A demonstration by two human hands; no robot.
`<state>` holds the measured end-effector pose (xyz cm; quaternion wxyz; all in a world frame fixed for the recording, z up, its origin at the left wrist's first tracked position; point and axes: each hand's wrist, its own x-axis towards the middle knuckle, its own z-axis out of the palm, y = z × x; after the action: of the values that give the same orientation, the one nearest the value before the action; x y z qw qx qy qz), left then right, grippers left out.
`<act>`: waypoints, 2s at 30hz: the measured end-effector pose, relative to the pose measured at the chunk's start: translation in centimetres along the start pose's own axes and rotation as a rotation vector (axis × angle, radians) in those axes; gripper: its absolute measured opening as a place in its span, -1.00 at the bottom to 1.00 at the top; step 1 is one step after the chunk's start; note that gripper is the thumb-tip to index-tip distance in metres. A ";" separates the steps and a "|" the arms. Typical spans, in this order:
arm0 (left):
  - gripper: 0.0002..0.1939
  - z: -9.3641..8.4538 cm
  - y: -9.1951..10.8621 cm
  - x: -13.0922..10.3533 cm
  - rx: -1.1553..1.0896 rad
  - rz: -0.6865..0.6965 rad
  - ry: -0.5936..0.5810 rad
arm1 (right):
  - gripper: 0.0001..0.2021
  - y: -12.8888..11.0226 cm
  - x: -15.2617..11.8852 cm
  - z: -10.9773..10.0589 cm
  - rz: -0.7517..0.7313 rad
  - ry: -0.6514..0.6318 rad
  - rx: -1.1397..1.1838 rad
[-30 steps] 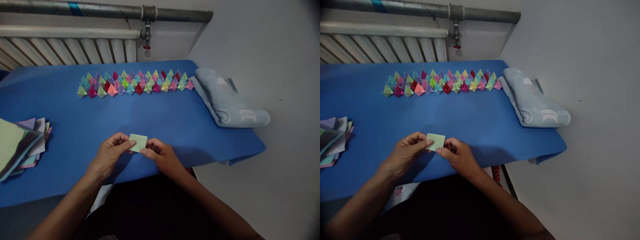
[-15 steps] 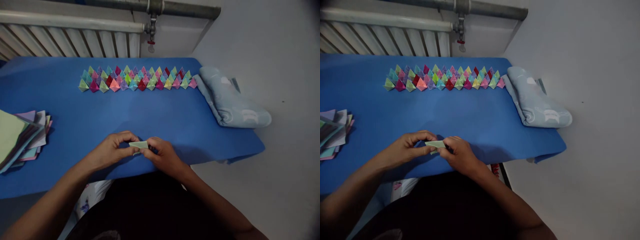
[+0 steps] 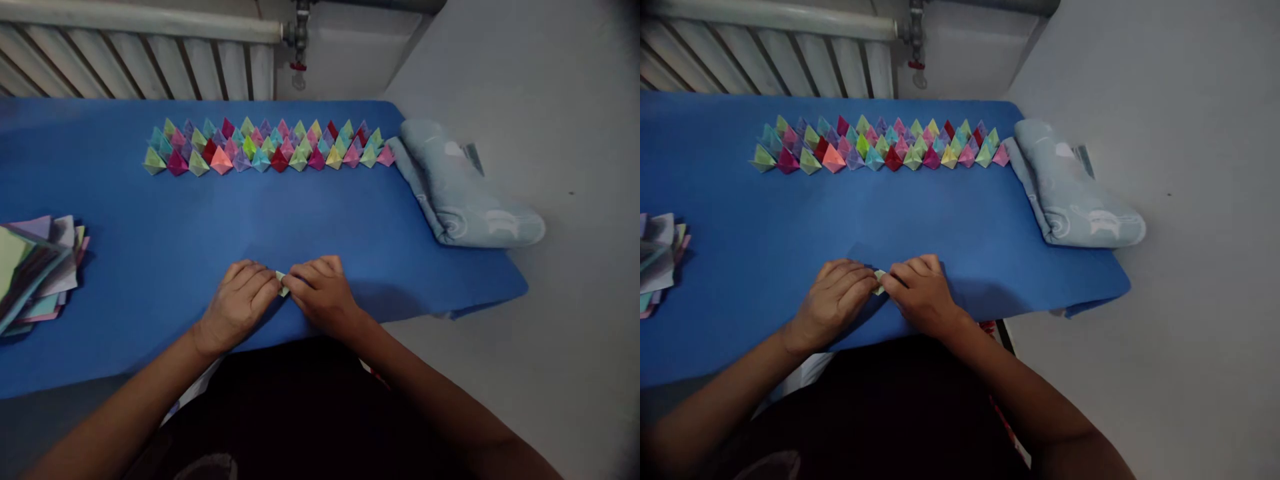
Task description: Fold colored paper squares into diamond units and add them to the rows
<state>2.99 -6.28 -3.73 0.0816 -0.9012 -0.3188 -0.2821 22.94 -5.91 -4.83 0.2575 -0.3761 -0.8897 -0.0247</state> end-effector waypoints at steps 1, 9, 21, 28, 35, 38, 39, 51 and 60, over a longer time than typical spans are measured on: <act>-0.88 0.0 0.3 -0.3 -0.005 -0.005 -0.015 | -0.83 -0.2 -0.3 0.0 -0.013 -0.011 -0.001; -0.78 -0.6 1.7 -2.5 -0.107 -0.159 -0.112 | -0.81 -1.1 -1.4 -1.0 0.011 -0.144 0.092; -0.85 -0.8 1.6 -2.4 -0.164 -0.204 -0.104 | -0.85 -1.1 -1.4 -0.9 0.047 -0.118 0.143; -0.85 -0.9 1.4 -2.7 -0.140 -0.154 -0.134 | -0.82 -0.9 -1.4 -0.8 0.004 -0.080 0.123; -0.83 -1.2 1.1 -2.3 -0.090 -0.062 -0.187 | -0.82 -0.8 -1.5 -0.8 -0.021 -0.083 0.134; -0.82 -1.1 0.9 -2.1 -0.085 -0.042 -0.208 | -0.83 -0.7 -1.5 -0.7 -0.031 -0.091 0.133; -0.81 -1.0 0.9 -2.1 -0.087 -0.038 -0.212 | -0.83 -0.7 -1.6 -0.7 -0.031 -0.090 0.134; -0.72 -0.6 0.8 -2.5 -0.181 -0.153 -0.170 | -0.83 -0.8 -1.3 -1.2 0.112 -0.161 0.231; -0.74 -0.6 0.6 -2.2 -0.210 -0.148 -0.176 | -0.83 -0.8 -1.3 -1.3 0.137 -0.183 0.218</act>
<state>1.72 -8.13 -4.49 -0.0624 -0.9001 -0.3589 -0.2391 23.71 -7.67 -4.26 0.2158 -0.4063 -0.8792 0.1237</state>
